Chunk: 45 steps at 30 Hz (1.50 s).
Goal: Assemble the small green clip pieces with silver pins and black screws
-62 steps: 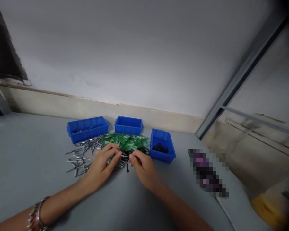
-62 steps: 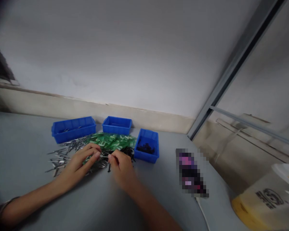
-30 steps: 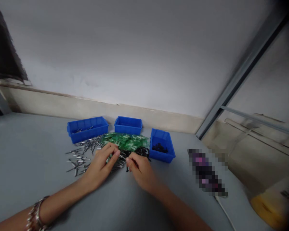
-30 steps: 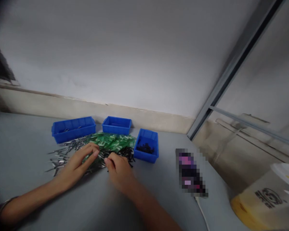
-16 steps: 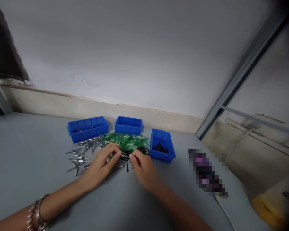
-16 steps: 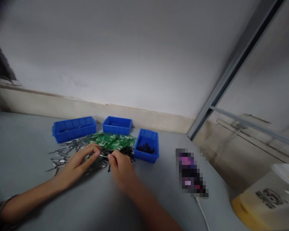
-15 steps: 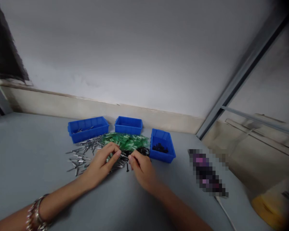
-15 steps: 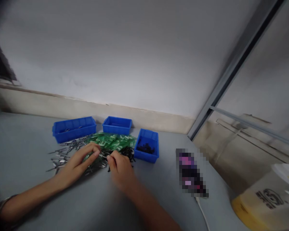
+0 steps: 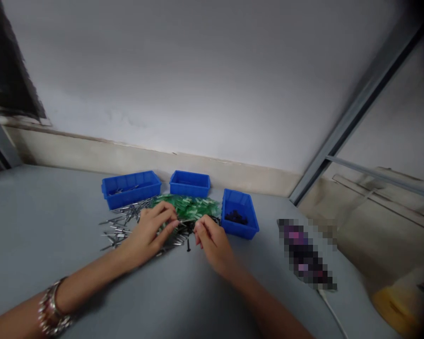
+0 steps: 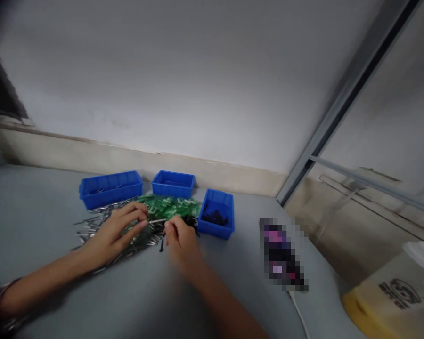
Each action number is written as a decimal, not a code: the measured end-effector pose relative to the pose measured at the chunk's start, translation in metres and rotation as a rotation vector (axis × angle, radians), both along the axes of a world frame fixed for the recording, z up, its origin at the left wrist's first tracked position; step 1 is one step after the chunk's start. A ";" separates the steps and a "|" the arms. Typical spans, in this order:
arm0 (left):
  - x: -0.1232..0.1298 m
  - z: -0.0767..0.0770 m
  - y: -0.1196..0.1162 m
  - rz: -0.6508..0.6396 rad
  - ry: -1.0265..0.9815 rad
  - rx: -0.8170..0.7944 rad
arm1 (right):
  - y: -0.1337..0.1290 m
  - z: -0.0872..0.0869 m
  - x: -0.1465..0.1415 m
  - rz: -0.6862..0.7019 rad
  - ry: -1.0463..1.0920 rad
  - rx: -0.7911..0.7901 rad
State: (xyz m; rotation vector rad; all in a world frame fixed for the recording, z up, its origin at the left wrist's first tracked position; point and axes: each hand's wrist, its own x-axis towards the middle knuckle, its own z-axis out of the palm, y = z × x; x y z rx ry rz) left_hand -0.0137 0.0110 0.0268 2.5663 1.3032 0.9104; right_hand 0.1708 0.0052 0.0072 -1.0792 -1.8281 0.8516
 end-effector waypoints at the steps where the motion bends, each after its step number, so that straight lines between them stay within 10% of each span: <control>1: -0.007 0.003 0.005 0.057 0.040 0.087 | 0.000 0.000 0.000 -0.012 -0.012 0.005; 5: -0.045 0.018 0.029 0.435 0.102 0.315 | 0.000 0.000 0.001 -0.059 -0.128 0.059; 12: -0.089 0.025 0.043 0.848 0.263 0.208 | -0.004 -0.002 -0.001 -0.141 -0.512 -0.010; 35: -0.076 0.023 0.035 0.790 0.295 0.170 | -0.011 -0.002 -0.006 -0.081 -0.785 0.065; 45: -0.005 0.013 -0.012 0.258 0.238 0.417 | -0.007 -0.006 -0.012 -0.249 -0.937 0.082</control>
